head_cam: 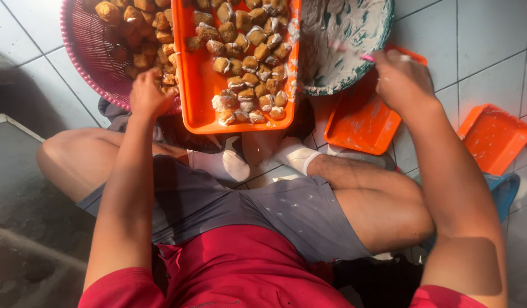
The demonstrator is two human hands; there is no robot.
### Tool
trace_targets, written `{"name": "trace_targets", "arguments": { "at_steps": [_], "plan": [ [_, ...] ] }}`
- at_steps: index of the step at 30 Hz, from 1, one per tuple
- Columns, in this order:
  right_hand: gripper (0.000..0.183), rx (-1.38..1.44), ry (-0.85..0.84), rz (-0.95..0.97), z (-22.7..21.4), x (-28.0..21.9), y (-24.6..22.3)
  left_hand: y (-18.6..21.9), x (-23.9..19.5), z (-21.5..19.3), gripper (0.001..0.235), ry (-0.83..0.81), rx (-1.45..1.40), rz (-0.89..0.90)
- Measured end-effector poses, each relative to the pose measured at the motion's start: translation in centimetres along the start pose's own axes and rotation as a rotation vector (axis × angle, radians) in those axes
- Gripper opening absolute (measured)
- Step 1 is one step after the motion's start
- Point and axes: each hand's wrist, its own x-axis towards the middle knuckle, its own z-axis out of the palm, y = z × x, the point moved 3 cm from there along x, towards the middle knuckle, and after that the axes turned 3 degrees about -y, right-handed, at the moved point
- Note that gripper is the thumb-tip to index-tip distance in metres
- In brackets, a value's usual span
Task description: The person sits on the floor and uses a pink spatula to scoop batter from a bowl, coating small fried food pieces held in the left hand. Coated pieces are placed into an orange tray, while uncoated pieces are taken from a pink basket.
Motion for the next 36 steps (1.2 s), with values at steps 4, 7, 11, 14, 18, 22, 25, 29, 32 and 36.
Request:
{"name": "trace_targets", "arguments": {
  "at_steps": [4,7,11,14,18,22,25,29,32,36],
  "plan": [
    [0.025,-0.201,-0.181,0.028,9.8,5.5,1.6,-1.5,2.0,4.4,0.072,-0.366,0.124,-0.212],
    [0.018,-0.198,-0.147,0.122,16.6,8.8,0.2,-1.7,2.5,5.2,0.061,-0.48,0.152,-0.269],
    [0.02,-0.236,-0.192,0.119,21.3,10.1,-2.0,-1.2,2.2,4.4,0.064,-0.502,0.167,-0.146],
    [0.023,-0.273,-0.381,-0.076,20.7,10.0,-2.8,-2.6,1.0,3.1,0.052,-0.582,0.239,-0.114],
    [0.042,0.065,-0.493,-0.037,14.2,8.2,0.7,-1.4,2.2,2.7,0.04,-0.498,0.052,0.092],
    [0.025,0.451,-0.402,0.113,7.6,5.6,0.7,-2.4,1.8,0.9,0.036,-0.532,-0.195,0.223],
    [0.025,0.986,-0.417,0.397,4.9,2.5,0.9,-2.1,1.8,0.9,0.03,-0.594,-0.279,0.092],
    [0.023,1.415,-0.304,0.484,1.4,-1.5,1.4,-1.9,2.4,-0.3,0.023,-0.327,-0.232,0.057],
    [0.014,1.682,-0.176,0.419,-0.9,-4.8,1.7,-2.8,3.1,0.8,0.019,-0.215,-0.202,-0.167],
    [0.011,1.912,-0.048,0.363,-2.7,-9.1,1.4,-3.5,5.0,3.1,0.038,0.233,-0.299,-0.177]
  ]
}}
